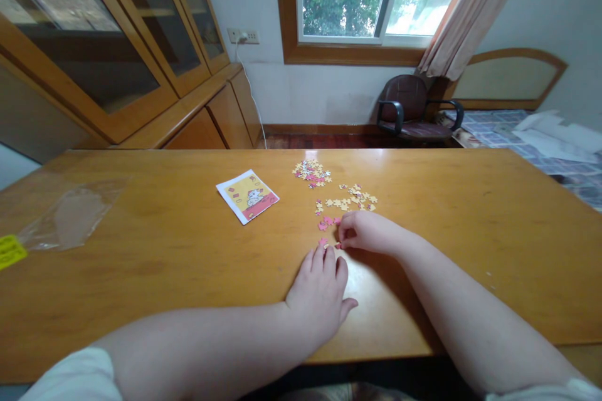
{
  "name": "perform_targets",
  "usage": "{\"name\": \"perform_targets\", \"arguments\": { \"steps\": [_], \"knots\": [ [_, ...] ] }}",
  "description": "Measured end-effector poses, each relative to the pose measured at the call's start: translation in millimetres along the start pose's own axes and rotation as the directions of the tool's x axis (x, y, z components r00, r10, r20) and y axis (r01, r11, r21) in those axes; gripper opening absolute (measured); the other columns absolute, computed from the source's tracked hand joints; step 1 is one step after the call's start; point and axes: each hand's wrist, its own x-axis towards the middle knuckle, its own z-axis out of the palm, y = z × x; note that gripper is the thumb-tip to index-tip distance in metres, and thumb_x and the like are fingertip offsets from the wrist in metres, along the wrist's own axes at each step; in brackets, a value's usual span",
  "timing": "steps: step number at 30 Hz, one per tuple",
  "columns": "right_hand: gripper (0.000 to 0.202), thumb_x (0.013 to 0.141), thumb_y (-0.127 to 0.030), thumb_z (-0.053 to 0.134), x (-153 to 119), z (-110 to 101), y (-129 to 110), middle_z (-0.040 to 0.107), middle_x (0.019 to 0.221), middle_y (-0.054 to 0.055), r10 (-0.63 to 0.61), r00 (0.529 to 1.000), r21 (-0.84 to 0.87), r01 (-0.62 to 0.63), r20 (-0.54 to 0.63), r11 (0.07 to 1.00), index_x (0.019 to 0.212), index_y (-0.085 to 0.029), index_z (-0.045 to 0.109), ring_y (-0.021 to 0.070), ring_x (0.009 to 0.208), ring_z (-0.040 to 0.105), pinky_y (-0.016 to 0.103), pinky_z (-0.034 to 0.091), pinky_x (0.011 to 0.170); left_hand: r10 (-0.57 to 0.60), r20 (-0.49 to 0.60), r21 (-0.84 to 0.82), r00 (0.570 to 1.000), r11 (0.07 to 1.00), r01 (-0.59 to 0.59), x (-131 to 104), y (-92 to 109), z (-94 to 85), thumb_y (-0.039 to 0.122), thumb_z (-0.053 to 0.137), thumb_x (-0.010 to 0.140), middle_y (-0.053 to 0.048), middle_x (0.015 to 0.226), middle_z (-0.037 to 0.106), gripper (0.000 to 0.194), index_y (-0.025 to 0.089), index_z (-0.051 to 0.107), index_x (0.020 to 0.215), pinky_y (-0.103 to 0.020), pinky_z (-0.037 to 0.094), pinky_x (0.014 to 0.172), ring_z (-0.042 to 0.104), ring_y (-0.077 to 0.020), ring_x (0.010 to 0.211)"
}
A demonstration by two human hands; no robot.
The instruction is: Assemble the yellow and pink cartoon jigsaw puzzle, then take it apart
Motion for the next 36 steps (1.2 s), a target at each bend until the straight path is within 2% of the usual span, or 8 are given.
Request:
{"name": "perform_targets", "arguments": {
  "steps": [3,6,11,17,20,26,36],
  "knots": [
    [0.010,0.078,-0.026,0.064,2,2,-2,0.066,0.064,0.000,0.139,0.988,0.191,-0.126,-0.061,0.974,0.077,-0.018,0.069,0.0111,0.057,0.056,0.022,0.039,0.057,0.003,0.012,0.002,1.000,1.000,-0.004,0,0,-0.6,0.059,0.051,0.083,-0.023,0.136,0.049,0.067,0.010,0.052,0.128,-0.049,0.033,0.104,0.045,-0.0366,0.126],
    [0.012,0.078,-0.028,0.065,6,8,-5,0.068,0.067,0.000,0.218,0.968,0.303,-0.173,-0.121,0.937,0.078,-0.017,0.069,0.0105,0.056,0.057,0.022,0.040,0.056,0.027,0.020,0.000,0.999,1.000,-0.027,0,1,-0.8,0.060,0.049,0.084,-0.024,0.136,0.049,0.068,0.008,0.051,0.128,-0.048,0.033,0.104,0.044,-0.0362,0.126],
    [0.009,0.077,-0.027,0.066,13,20,-6,0.073,0.076,0.002,0.221,0.966,0.326,-0.168,-0.133,0.930,0.075,-0.018,0.069,0.0131,0.067,0.063,0.023,0.044,0.065,0.043,0.034,-0.020,0.999,0.999,-0.042,-1,1,-1.2,0.060,0.049,0.084,-0.024,0.135,0.049,0.068,0.008,0.050,0.129,-0.048,0.033,0.104,0.044,-0.0357,0.126],
    [0.012,0.079,-0.024,0.062,13,24,-10,0.074,0.080,0.002,0.191,0.979,0.401,-0.148,-0.069,0.904,0.070,-0.018,0.067,0.0147,0.078,0.067,0.023,0.046,0.071,0.042,0.045,-0.015,0.998,0.999,-0.042,-1,2,-0.4,0.060,0.047,0.085,-0.024,0.135,0.048,0.068,0.008,0.050,0.129,-0.049,0.032,0.105,0.043,-0.0368,0.127],
    [0.012,0.080,-0.023,0.061,13,23,-12,0.073,0.077,0.001,0.169,0.984,0.357,-0.136,-0.060,0.924,0.070,-0.019,0.067,0.0138,0.074,0.066,0.022,0.046,0.069,0.042,0.049,-0.012,0.998,0.999,-0.041,0,2,-1.1,0.060,0.048,0.084,-0.025,0.135,0.048,0.069,0.007,0.050,0.129,-0.049,0.032,0.105,0.042,-0.0373,0.127],
    [0.014,0.079,-0.021,0.058,14,21,-14,0.071,0.069,0.000,0.154,0.983,0.159,-0.136,-0.105,0.978,0.069,-0.020,0.068,0.0121,0.062,0.061,0.022,0.041,0.060,0.046,0.056,-0.012,0.997,0.999,-0.046,0,1,-2.8,0.059,0.049,0.084,-0.023,0.134,0.050,0.068,0.008,0.051,0.128,-0.049,0.032,0.105,0.044,-0.0366,0.125],
    [0.012,0.078,-0.023,0.059,13,23,-16,0.071,0.073,0.000,0.154,0.979,0.045,-0.149,-0.136,0.988,0.072,-0.022,0.070,0.0119,0.064,0.060,0.021,0.039,0.060,0.051,0.045,-0.007,0.998,0.999,-0.050,0,2,-1.5,0.058,0.049,0.085,-0.025,0.133,0.050,0.067,0.007,0.050,0.128,-0.050,0.032,0.104,0.044,-0.0366,0.125]
  ]
}}
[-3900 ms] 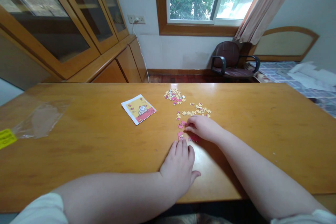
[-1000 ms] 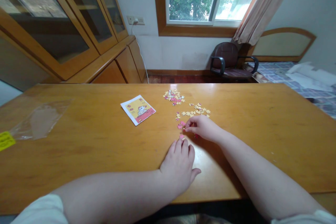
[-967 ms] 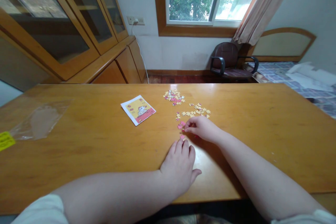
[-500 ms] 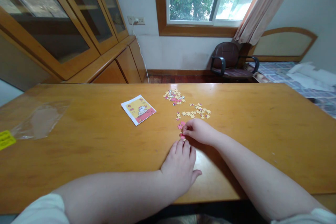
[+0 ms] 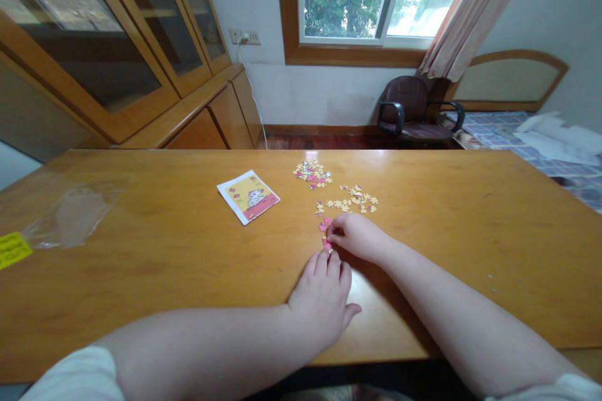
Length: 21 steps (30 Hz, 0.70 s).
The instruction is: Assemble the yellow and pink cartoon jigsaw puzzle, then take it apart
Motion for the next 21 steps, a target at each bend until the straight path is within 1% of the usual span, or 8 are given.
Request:
{"name": "perform_targets", "arguments": {
  "steps": [7,13,16,19,21],
  "knots": [
    [0.011,0.077,-0.024,0.060,0,-2,-2,0.071,0.078,0.002,0.000,1.000,-0.046,0.000,-0.015,0.999,0.074,-0.022,0.071,0.0139,0.068,0.060,0.023,0.040,0.061,-0.006,-0.007,0.014,1.000,1.000,0.007,0,0,-0.2,0.059,0.049,0.085,-0.023,0.133,0.050,0.066,0.009,0.050,0.129,-0.049,0.032,0.103,0.045,-0.0356,0.124],
    [0.007,0.076,-0.025,0.064,0,0,-3,0.071,0.082,0.002,0.021,0.999,-0.045,-0.022,-0.025,0.999,0.077,-0.023,0.071,0.0146,0.072,0.062,0.023,0.040,0.063,-0.006,-0.018,0.022,1.000,1.000,0.006,0,0,-0.7,0.059,0.050,0.084,-0.022,0.132,0.052,0.066,0.010,0.051,0.128,-0.048,0.032,0.103,0.046,-0.0350,0.123],
    [0.006,0.076,-0.026,0.066,0,-1,-1,0.071,0.083,0.002,0.012,0.999,-0.027,-0.013,-0.034,1.000,0.079,-0.022,0.070,0.0149,0.075,0.062,0.023,0.041,0.065,-0.008,-0.008,0.013,1.000,1.000,0.008,0,0,-1.1,0.058,0.050,0.084,-0.022,0.132,0.051,0.065,0.009,0.051,0.128,-0.048,0.033,0.102,0.044,-0.0352,0.124],
    [0.012,0.079,-0.031,0.064,0,-11,6,0.071,0.086,0.004,-0.005,0.997,-0.042,0.001,-0.078,0.999,0.082,-0.021,0.070,0.0153,0.076,0.061,0.024,0.042,0.067,-0.020,-0.007,-0.002,1.000,1.000,0.020,-1,0,-0.1,0.058,0.049,0.085,-0.022,0.135,0.048,0.065,0.011,0.050,0.128,-0.047,0.035,0.101,0.044,-0.0354,0.125],
    [0.015,0.081,-0.032,0.061,-2,-22,15,0.071,0.087,0.005,0.020,0.992,-0.089,-0.030,-0.121,0.996,0.083,-0.021,0.071,0.0156,0.076,0.060,0.024,0.041,0.066,-0.019,-0.020,-0.004,1.000,1.000,0.019,-2,-1,0.9,0.058,0.048,0.085,-0.022,0.135,0.049,0.064,0.011,0.050,0.128,-0.047,0.035,0.101,0.044,-0.0355,0.125]
  ]
}}
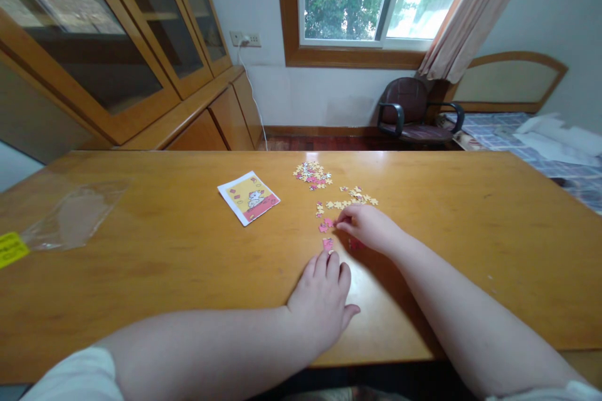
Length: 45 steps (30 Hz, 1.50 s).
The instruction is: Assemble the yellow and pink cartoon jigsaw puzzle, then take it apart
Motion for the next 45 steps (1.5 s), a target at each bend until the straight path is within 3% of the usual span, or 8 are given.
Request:
{"name": "perform_targets", "arguments": {
  "steps": [3,6,12,17,25,32,41,45],
  "knots": [
    [0.011,0.076,-0.026,0.063,-1,-15,16,0.070,0.079,0.005,0.072,0.997,-0.107,-0.069,0.029,0.992,0.079,-0.021,0.072,0.0158,0.070,0.059,0.024,0.039,0.062,0.010,-0.010,0.004,1.000,1.000,-0.010,0,-1,0.8,0.058,0.048,0.086,-0.022,0.130,0.052,0.063,0.011,0.052,0.127,-0.048,0.035,0.100,0.046,-0.0349,0.123],
    [0.008,0.071,-0.024,0.065,-4,-24,25,0.070,0.073,0.003,0.079,0.986,-0.128,-0.061,0.144,0.990,0.073,-0.022,0.073,0.0149,0.064,0.058,0.024,0.038,0.059,-0.002,-0.012,-0.002,1.000,1.000,0.002,-1,-1,0.8,0.057,0.048,0.086,-0.021,0.127,0.055,0.060,0.013,0.053,0.126,-0.050,0.036,0.098,0.047,-0.0348,0.120],
    [0.016,0.064,-0.015,0.066,-10,-29,15,0.067,0.065,-0.002,0.063,0.939,-0.070,-0.042,0.338,0.997,0.073,-0.026,0.074,0.0122,0.057,0.055,0.022,0.035,0.052,-0.039,-0.035,-0.011,0.999,0.999,0.039,-2,-1,-0.6,0.056,0.048,0.086,-0.021,0.128,0.053,0.058,0.015,0.053,0.127,-0.058,0.032,0.100,0.044,-0.0348,0.121],
    [0.016,0.063,-0.014,0.066,-12,-32,12,0.067,0.064,-0.002,0.109,0.940,-0.122,-0.073,0.324,0.990,0.072,-0.025,0.073,0.0118,0.054,0.053,0.022,0.032,0.050,-0.049,-0.033,-0.008,0.998,0.999,0.049,-1,0,-2.8,0.056,0.050,0.085,-0.020,0.123,0.055,0.057,0.014,0.055,0.124,-0.057,0.031,0.101,0.047,-0.0337,0.116],
    [0.021,0.070,-0.013,0.056,-4,-27,23,0.070,0.075,0.005,0.128,0.987,-0.216,-0.103,0.102,0.971,0.077,-0.021,0.073,0.0155,0.064,0.057,0.024,0.037,0.059,-0.004,-0.029,0.004,1.000,1.000,0.004,-1,-1,-4.4,0.055,0.050,0.086,-0.019,0.121,0.055,0.058,0.011,0.054,0.123,-0.049,0.032,0.103,0.046,-0.0329,0.117],
    [0.027,0.077,-0.014,0.056,0,-18,23,0.070,0.092,0.004,-0.125,0.967,-0.059,0.142,0.221,0.988,0.090,-0.025,0.077,0.0157,0.078,0.061,0.024,0.042,0.072,0.050,-0.012,-0.022,0.999,0.998,-0.051,-1,-1,-5.7,0.057,0.047,0.087,-0.017,0.124,0.055,0.057,0.013,0.054,0.122,-0.048,0.031,0.103,0.045,-0.0320,0.119],
    [0.011,0.065,-0.021,0.070,1,-25,33,0.069,0.073,0.004,0.197,0.973,-0.243,-0.163,0.123,0.956,0.075,-0.020,0.071,0.0175,0.065,0.059,0.026,0.037,0.056,0.099,0.001,-0.065,0.995,0.993,-0.099,-2,0,-7.2,0.054,0.049,0.087,-0.014,0.114,0.057,0.049,0.013,0.056,0.113,-0.047,0.036,0.099,0.048,-0.0300,0.111],
    [0.005,0.067,-0.020,0.068,-5,-30,17,0.069,0.071,0.004,0.197,0.971,-0.010,-0.197,0.133,0.980,0.072,-0.018,0.068,0.0159,0.064,0.060,0.025,0.040,0.057,0.130,0.004,-0.083,0.992,0.988,-0.129,-2,0,-8.5,0.053,0.050,0.087,-0.013,0.109,0.058,0.046,0.014,0.056,0.110,-0.046,0.038,0.096,0.050,-0.0290,0.107]
  ]
}}
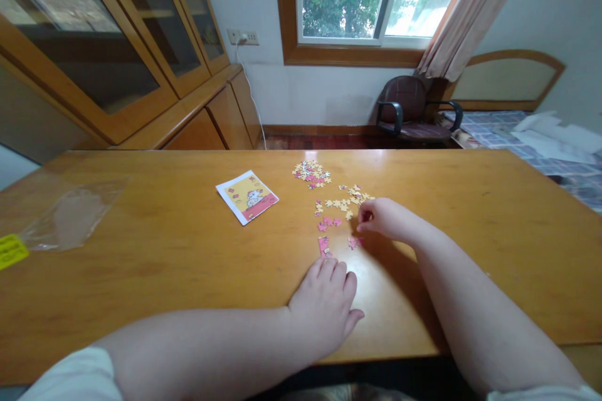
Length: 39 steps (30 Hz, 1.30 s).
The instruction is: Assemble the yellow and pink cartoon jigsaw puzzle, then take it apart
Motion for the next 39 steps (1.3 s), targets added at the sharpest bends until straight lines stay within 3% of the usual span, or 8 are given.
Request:
{"name": "perform_targets", "arguments": {
  "steps": [4,9,12,15,20,27,34,39],
  "knots": [
    [0.015,0.070,-0.014,0.064,-1,17,-12,0.071,0.073,0.003,-0.112,0.989,0.340,0.072,0.100,0.938,0.083,-0.015,0.069,0.0133,0.064,0.063,0.023,0.045,0.060,-0.003,-0.010,-0.004,1.000,1.000,0.003,0,0,1.3,0.052,0.050,0.086,-0.013,0.110,0.057,0.046,0.014,0.055,0.111,-0.045,0.038,0.096,0.049,-0.0293,0.108],
    [0.016,0.069,-0.022,0.069,1,36,-17,0.073,0.076,0.002,-0.168,0.972,0.413,0.085,0.167,0.907,0.084,-0.016,0.071,0.0138,0.065,0.064,0.023,0.047,0.061,-0.003,-0.018,0.007,1.000,1.000,0.003,1,0,2.6,0.052,0.051,0.086,-0.014,0.115,0.057,0.046,0.014,0.055,0.112,-0.046,0.038,0.096,0.049,-0.0300,0.110],
    [0.013,0.071,-0.022,0.066,0,30,-15,0.074,0.076,0.001,-0.158,0.978,0.345,0.102,0.139,0.933,0.083,-0.018,0.071,0.0143,0.068,0.065,0.023,0.047,0.064,-0.008,-0.012,0.000,1.000,1.000,0.008,1,0,3.0,0.052,0.049,0.087,-0.014,0.116,0.057,0.046,0.014,0.056,0.112,-0.046,0.038,0.096,0.050,-0.0298,0.110],
    [0.011,0.069,-0.018,0.065,-1,19,-10,0.073,0.075,0.001,-0.119,0.991,0.158,0.108,0.062,0.982,0.078,-0.019,0.072,0.0143,0.067,0.064,0.023,0.044,0.062,-0.023,-0.027,0.005,0.999,1.000,0.023,1,-1,5.0,0.053,0.046,0.088,-0.016,0.122,0.056,0.049,0.014,0.055,0.116,-0.047,0.036,0.099,0.049,-0.0302,0.113],
    [0.012,0.065,-0.023,0.069,0,16,-6,0.071,0.070,-0.001,-0.113,0.986,-0.011,0.115,0.121,0.993,0.077,-0.020,0.071,0.0139,0.062,0.061,0.023,0.040,0.055,-0.035,-0.048,0.035,0.998,0.999,0.037,5,-6,9.8,0.058,0.043,0.087,-0.018,0.143,0.042,0.063,0.014,0.048,0.132,-0.049,0.028,0.107,0.036,-0.0329,0.130],
    [0.018,0.069,-0.015,0.059,3,15,-6,0.070,0.064,0.000,-0.037,0.984,-0.076,0.051,0.175,0.996,0.078,-0.021,0.074,0.0134,0.058,0.060,0.022,0.039,0.054,0.023,0.023,0.011,0.999,1.000,-0.023,8,-10,10.9,0.056,0.042,0.089,-0.016,0.144,0.042,0.064,0.013,0.043,0.137,-0.046,0.027,0.109,0.041,-0.0308,0.128],
    [0.014,0.067,-0.017,0.061,5,10,7,0.072,0.074,0.002,-0.064,0.998,-0.161,0.060,-0.017,0.985,0.073,-0.022,0.073,0.0154,0.066,0.061,0.023,0.039,0.059,0.086,-0.043,-0.010,0.995,0.996,-0.087,7,-11,12.7,0.052,0.041,0.091,-0.016,0.142,0.044,0.061,0.012,0.041,0.137,-0.047,0.025,0.110,0.040,-0.0301,0.128],
    [0.012,0.071,-0.020,0.061,2,6,8,0.071,0.074,0.003,-0.060,0.998,-0.185,0.056,-0.016,0.981,0.074,-0.022,0.073,0.0156,0.066,0.061,0.024,0.039,0.060,0.155,-0.039,-0.018,0.987,0.988,-0.156,10,-14,14.7,0.052,0.041,0.091,-0.015,0.139,0.047,0.059,0.012,0.044,0.134,-0.046,0.024,0.111,0.039,-0.0292,0.130]
  ]
}}
